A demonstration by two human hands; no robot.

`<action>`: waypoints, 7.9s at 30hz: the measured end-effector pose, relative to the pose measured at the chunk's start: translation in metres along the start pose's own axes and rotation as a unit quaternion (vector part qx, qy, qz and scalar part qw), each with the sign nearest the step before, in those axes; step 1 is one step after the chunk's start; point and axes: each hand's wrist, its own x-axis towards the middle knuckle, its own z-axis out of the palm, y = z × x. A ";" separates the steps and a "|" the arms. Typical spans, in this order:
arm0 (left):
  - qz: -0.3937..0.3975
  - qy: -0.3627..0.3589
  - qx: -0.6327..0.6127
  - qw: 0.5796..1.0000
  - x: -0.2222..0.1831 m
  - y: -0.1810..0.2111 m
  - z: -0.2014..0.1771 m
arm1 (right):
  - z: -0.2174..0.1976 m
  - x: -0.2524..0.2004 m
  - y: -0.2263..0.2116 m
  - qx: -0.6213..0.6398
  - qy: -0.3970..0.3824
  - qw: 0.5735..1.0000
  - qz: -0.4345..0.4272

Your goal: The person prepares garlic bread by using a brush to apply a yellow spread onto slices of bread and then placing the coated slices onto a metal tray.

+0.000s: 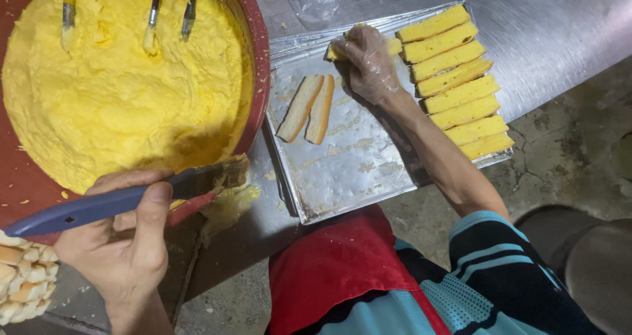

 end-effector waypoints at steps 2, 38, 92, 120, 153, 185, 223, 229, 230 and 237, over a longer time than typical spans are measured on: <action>0.003 0.008 0.009 1.000 -0.002 0.001 0.004 | 0.004 -0.004 0.006 0.031 0.067 0.997 -0.039; 0.185 -0.246 -0.065 0.949 0.145 -0.117 0.353 | 0.003 -0.019 -0.033 0.095 0.032 0.987 0.124; 0.182 -0.047 -0.100 0.977 0.095 -0.021 0.006 | 0.000 0.037 -0.108 -0.003 -0.257 0.948 -0.189; 0.191 -0.126 0.032 0.973 0.176 -0.199 -0.068 | -0.056 0.025 -0.207 0.705 0.221 0.536 0.409; 0.241 -0.178 -0.071 0.952 0.099 -0.051 -0.041 | 0.010 0.095 -0.271 0.788 0.100 0.349 0.498; 0.288 -0.184 -0.067 0.937 0.031 -0.101 -0.039 | 0.050 0.122 -0.268 0.774 0.074 0.536 0.330; 0.091 -0.161 -0.187 0.965 0.138 -0.112 -0.094 | 0.028 0.103 -0.242 0.791 0.054 0.550 0.264; 0.344 -0.151 -0.101 0.921 0.070 -0.080 -0.039 | 0.034 0.118 -0.255 0.760 0.099 0.543 0.343; 0.365 -0.188 -0.065 0.909 0.060 -0.076 -0.033 | 0.032 0.117 -0.256 0.773 0.080 0.546 0.312; 0.333 -0.195 -0.098 0.917 0.109 -0.084 -0.047 | 0.036 0.102 -0.279 0.755 0.052 0.544 0.362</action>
